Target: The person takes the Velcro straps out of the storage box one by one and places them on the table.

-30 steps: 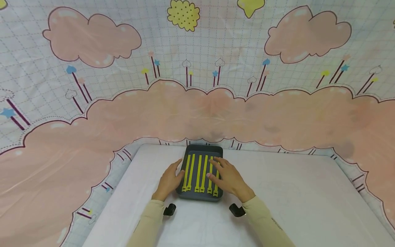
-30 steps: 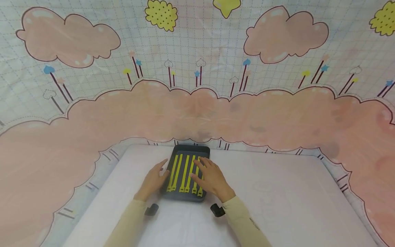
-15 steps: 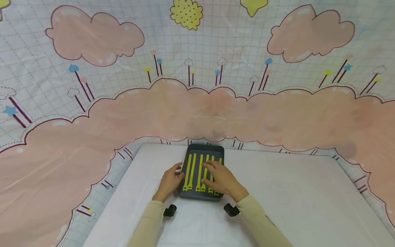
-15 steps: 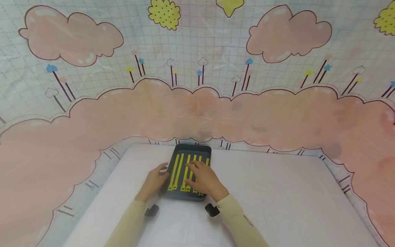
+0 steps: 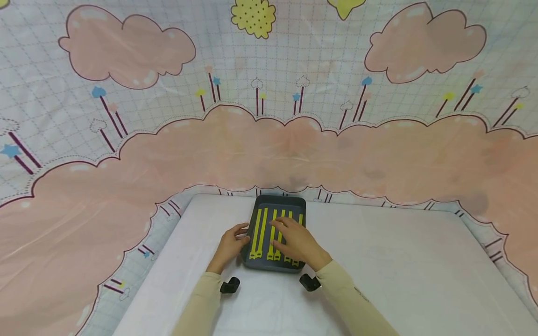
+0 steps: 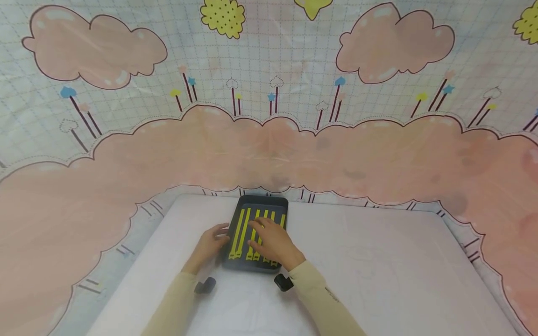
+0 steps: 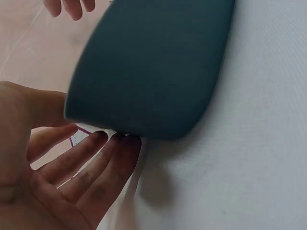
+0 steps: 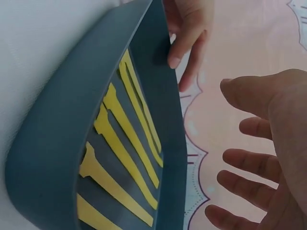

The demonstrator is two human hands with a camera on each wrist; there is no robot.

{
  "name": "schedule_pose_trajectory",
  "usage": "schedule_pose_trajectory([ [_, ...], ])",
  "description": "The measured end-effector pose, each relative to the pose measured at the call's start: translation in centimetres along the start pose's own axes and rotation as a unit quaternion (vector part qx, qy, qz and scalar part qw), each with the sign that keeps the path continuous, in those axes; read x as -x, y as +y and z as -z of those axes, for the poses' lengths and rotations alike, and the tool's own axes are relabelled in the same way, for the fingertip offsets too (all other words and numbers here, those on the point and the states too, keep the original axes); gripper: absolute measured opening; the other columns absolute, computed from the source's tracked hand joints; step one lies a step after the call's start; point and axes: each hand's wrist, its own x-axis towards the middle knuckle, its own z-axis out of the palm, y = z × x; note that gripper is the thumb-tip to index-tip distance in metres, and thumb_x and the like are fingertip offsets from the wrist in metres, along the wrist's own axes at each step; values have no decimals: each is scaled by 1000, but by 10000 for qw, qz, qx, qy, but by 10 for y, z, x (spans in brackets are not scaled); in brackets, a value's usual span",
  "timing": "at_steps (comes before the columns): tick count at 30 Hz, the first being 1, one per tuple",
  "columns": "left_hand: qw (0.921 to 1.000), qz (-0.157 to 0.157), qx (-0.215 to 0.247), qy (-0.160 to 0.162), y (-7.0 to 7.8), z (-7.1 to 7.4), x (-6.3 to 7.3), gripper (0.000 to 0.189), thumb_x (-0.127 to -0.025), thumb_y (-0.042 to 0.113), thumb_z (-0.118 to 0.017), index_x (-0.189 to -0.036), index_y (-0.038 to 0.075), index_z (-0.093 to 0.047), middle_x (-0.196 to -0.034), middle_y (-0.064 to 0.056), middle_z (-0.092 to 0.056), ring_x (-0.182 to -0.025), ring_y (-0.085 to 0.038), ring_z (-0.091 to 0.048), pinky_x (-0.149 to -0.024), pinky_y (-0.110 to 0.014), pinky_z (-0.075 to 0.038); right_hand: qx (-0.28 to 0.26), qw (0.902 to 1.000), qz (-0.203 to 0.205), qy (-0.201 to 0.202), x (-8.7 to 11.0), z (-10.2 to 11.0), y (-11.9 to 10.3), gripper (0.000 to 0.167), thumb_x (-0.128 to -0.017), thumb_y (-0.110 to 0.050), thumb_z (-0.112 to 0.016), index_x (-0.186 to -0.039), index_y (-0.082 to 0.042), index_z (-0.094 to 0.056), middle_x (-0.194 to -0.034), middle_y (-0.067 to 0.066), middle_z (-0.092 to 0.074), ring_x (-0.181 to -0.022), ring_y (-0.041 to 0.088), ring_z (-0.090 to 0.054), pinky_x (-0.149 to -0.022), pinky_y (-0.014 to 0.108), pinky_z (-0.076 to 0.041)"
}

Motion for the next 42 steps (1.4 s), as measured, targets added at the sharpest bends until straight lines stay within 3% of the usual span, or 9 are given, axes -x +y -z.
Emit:
schedule_pose_trajectory([
  [6, 9988, 384, 291, -90, -3, 1, 1, 43, -93, 10, -63, -136, 9, -58, -128, -19, -65, -111, -31, -66, -78, -34, -57, 86, 9998, 121, -102, -6, 1, -5, 54, -93, -36, -67, -142, -17, -51, -145, 9, -52, -135, 29, -49, -108, 47, -46],
  [19, 9981, 290, 505, -184, 2, 1, 5, 43, -93, 8, -62, -136, 6, -57, -130, -22, -63, -113, -34, -65, -77, -31, -56, 436, 9973, 436, -388, -28, 3, -18, 52, -93, -32, -68, -140, -20, -53, -139, 6, -56, -128, 24, -56, -100, 41, -52],
  [31, 9985, 314, 402, -178, 3, 2, 5, 43, -94, 10, -61, -137, 7, -57, -130, -21, -63, -113, -33, -66, -77, -30, -56, 943, 9905, 813, -584, -60, 7, -12, 42, -94, -30, -67, -134, -20, -58, -131, 3, -59, -120, 24, -59, -93, 40, -56],
  [42, 9987, 325, 352, -174, 5, 4, 6, 43, -95, 11, -61, -138, 7, -56, -131, -21, -62, -114, -33, -65, -76, -30, -56, 695, 9918, 781, -738, -79, -13, 0, 37, -93, -26, -68, -129, -19, -61, -127, 3, -60, -123, 26, -57, -93, 43, -55],
])
